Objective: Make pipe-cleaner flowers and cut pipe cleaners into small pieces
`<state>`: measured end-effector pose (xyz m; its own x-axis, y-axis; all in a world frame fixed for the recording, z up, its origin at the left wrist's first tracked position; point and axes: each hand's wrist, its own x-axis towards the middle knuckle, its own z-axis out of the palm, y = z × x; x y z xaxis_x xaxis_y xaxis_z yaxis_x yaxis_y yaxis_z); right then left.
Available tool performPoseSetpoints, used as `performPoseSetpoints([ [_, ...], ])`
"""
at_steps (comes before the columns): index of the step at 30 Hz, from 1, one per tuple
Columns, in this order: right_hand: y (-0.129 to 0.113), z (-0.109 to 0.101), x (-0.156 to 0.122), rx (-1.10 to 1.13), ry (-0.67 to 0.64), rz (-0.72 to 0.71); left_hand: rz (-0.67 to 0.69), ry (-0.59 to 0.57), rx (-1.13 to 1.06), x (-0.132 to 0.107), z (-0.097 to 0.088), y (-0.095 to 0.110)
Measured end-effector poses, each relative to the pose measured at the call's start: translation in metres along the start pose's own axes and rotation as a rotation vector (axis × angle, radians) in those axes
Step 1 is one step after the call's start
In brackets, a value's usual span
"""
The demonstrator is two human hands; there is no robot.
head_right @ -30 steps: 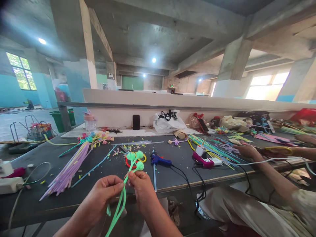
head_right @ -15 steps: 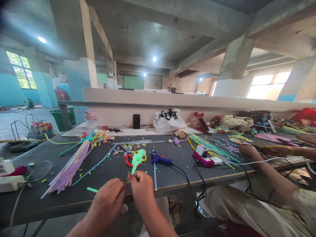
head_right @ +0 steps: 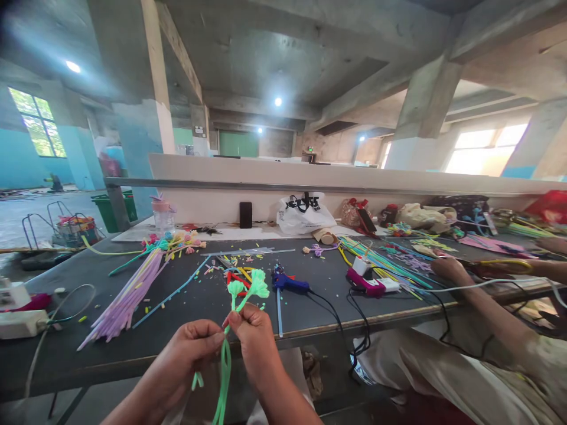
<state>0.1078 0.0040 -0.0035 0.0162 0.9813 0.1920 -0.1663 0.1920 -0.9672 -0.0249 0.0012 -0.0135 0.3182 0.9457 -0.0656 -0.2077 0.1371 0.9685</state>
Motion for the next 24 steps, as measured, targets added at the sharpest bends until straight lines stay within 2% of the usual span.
performPoseSetpoints([
  [3,0.005,0.001,0.0,0.175,-0.059,0.023,-0.098,-0.089,-0.231,-0.002,0.0,-0.002],
  [7,0.003,0.003,-0.002,0.351,-0.135,0.049,-0.213,-0.139,-0.426,-0.003,0.004,-0.004],
  [12,-0.001,0.002,-0.004,0.419,-0.247,0.111,-0.289,-0.227,-0.599,-0.001,0.005,-0.016],
  [16,0.002,0.0,-0.004,0.439,-0.291,0.071,-0.314,-0.295,-0.658,-0.001,0.007,-0.027],
  [20,0.003,-0.004,0.0,0.37,-0.298,0.07,-0.313,-0.297,-0.635,-0.002,0.011,-0.024],
  [22,0.003,-0.006,0.005,0.284,-0.269,0.084,-0.216,-0.231,-0.508,-0.002,0.01,-0.016],
  [24,0.002,-0.008,0.011,0.135,-0.198,0.058,-0.076,-0.104,-0.261,0.0,0.007,-0.005],
])
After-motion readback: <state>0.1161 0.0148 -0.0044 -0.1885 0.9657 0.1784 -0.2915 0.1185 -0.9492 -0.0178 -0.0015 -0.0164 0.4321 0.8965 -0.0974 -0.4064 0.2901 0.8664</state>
